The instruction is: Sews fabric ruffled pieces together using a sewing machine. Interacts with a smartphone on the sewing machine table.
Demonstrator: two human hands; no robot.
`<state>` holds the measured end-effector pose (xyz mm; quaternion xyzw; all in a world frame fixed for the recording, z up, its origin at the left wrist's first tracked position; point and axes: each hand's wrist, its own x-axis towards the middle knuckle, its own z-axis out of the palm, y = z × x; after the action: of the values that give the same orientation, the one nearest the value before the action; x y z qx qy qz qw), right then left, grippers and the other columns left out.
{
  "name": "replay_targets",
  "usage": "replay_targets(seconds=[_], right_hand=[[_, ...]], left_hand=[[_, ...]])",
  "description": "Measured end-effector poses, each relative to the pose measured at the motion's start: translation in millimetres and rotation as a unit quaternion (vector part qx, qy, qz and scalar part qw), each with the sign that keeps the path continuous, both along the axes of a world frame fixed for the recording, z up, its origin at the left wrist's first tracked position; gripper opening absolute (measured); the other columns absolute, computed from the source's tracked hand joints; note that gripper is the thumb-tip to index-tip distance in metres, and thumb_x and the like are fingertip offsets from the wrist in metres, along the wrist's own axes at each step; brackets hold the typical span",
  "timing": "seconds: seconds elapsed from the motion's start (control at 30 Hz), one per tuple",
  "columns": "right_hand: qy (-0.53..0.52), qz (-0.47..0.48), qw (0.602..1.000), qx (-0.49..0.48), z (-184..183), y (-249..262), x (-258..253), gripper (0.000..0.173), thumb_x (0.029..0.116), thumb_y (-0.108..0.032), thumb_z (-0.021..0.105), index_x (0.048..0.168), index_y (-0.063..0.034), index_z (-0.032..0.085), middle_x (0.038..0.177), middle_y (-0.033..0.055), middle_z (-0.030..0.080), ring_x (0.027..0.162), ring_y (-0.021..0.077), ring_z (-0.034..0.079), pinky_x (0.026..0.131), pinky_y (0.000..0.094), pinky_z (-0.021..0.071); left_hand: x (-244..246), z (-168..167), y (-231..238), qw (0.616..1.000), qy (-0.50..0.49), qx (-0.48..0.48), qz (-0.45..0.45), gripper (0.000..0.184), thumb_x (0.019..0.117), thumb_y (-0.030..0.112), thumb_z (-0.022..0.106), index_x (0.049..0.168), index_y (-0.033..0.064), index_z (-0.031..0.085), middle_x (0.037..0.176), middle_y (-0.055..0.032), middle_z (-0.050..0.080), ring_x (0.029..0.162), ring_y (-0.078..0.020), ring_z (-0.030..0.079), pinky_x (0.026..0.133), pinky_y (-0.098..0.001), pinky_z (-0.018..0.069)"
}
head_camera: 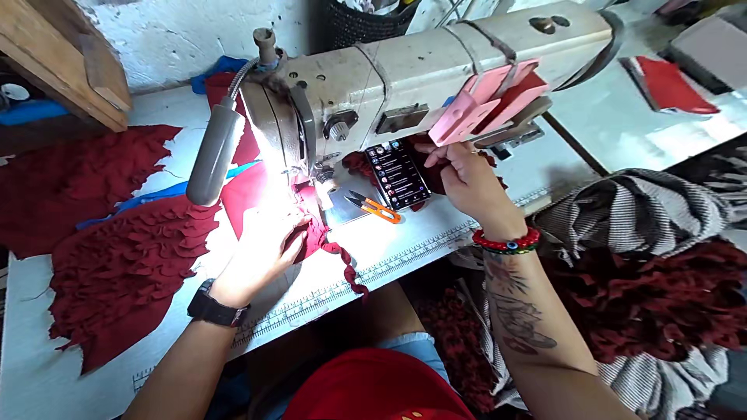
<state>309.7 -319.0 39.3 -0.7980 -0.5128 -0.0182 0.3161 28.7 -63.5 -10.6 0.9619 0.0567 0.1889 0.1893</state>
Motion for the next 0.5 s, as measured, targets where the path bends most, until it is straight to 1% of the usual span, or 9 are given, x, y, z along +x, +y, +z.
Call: replay_targets(seconds=[0.07,0.1,0.13,0.2,0.27,0.33,0.43,0.5], right_hand=[[0.004,-0.003,1.0,-0.006,-2,1,-1,0.031,0.0907,0.008,0.039,0.108,-0.0035,0.062,0.131,0.0135,0.066,0.116,0.0252,0.065,0.094,0.0452,0.0532],[0.003,-0.005,1.0,-0.007,-3,2,-1,0.03,0.0906,0.008,0.039,0.106,-0.0043,0.062,0.132,0.0119,0.066,0.118,0.0241,0.065,0.095,0.0451,0.053],[0.001,-0.008,1.0,-0.009,-5,3,-1,0.029,0.0909,0.007,0.04,0.103,-0.005,0.063,0.134,0.0102,0.066,0.121,0.0237,0.064,0.098,0.0457,0.0518],[0.005,-0.01,1.0,-0.003,-10,6,-1,0.029,0.0894,0.007,0.039,0.096,-0.0061,0.064,0.136,0.0087,0.066,0.123,0.0274,0.06,0.1,0.049,0.0462],[0.005,-0.014,1.0,-0.006,-13,7,-1,0.029,0.0889,0.006,0.039,0.094,-0.0071,0.064,0.136,0.0068,0.067,0.124,0.0275,0.06,0.101,0.0506,0.0436],[-0.001,-0.015,1.0,-0.01,-15,9,-2,0.029,0.0889,0.006,0.04,0.093,-0.0073,0.066,0.136,0.0065,0.067,0.123,0.0281,0.061,0.101,0.0515,0.044],[-0.013,-0.009,1.0,-0.01,-16,11,-4,0.028,0.0883,0.007,0.041,0.092,-0.0068,0.065,0.137,0.0067,0.067,0.121,0.0307,0.06,0.098,0.0505,0.044],[-0.025,-0.005,1.0,-0.012,-17,13,-4,0.027,0.0894,0.008,0.041,0.091,-0.0065,0.065,0.136,0.0071,0.067,0.122,0.0311,0.06,0.1,0.0513,0.0443]], left_hand=[[0,0,0,1.0,0.001,-0.001,0.001,0.031,0.1005,0.03,0.054,0.114,0.0135,0.077,0.119,-0.0063,0.071,0.117,-0.0256,0.063,0.099,-0.0564,0.0415],[0,0,0,1.0,0.0,-0.001,0.001,0.031,0.1002,0.03,0.054,0.113,0.0136,0.077,0.118,-0.0062,0.071,0.116,-0.0257,0.063,0.098,-0.0566,0.0418],[0,0,0,1.0,0.002,-0.002,0.001,0.031,0.1002,0.03,0.054,0.113,0.0136,0.077,0.118,-0.0061,0.072,0.116,-0.0257,0.063,0.098,-0.0568,0.0418],[0,1,0,1.0,0.006,-0.005,0.0,0.031,0.1002,0.029,0.054,0.114,0.0134,0.077,0.119,-0.0052,0.072,0.116,-0.0248,0.063,0.099,-0.0564,0.0415],[0,2,0,1.0,0.009,-0.011,-0.001,0.032,0.1004,0.029,0.053,0.115,0.013,0.077,0.12,-0.005,0.071,0.118,-0.0242,0.063,0.101,-0.0557,0.0416],[0,1,1,1.0,0.01,-0.012,-0.002,0.032,0.1007,0.029,0.053,0.116,0.0131,0.076,0.121,-0.0057,0.071,0.119,-0.0245,0.062,0.102,-0.0559,0.0414],[0,1,0,1.0,0.004,-0.007,-0.003,0.031,0.0999,0.029,0.054,0.114,0.0137,0.077,0.119,-0.0049,0.071,0.118,-0.0242,0.062,0.1,-0.0554,0.0418],[1,2,0,1.0,0.002,-0.002,-0.003,0.03,0.0997,0.028,0.054,0.114,0.0137,0.077,0.118,-0.0048,0.072,0.117,-0.0245,0.062,0.098,-0.0555,0.042]])
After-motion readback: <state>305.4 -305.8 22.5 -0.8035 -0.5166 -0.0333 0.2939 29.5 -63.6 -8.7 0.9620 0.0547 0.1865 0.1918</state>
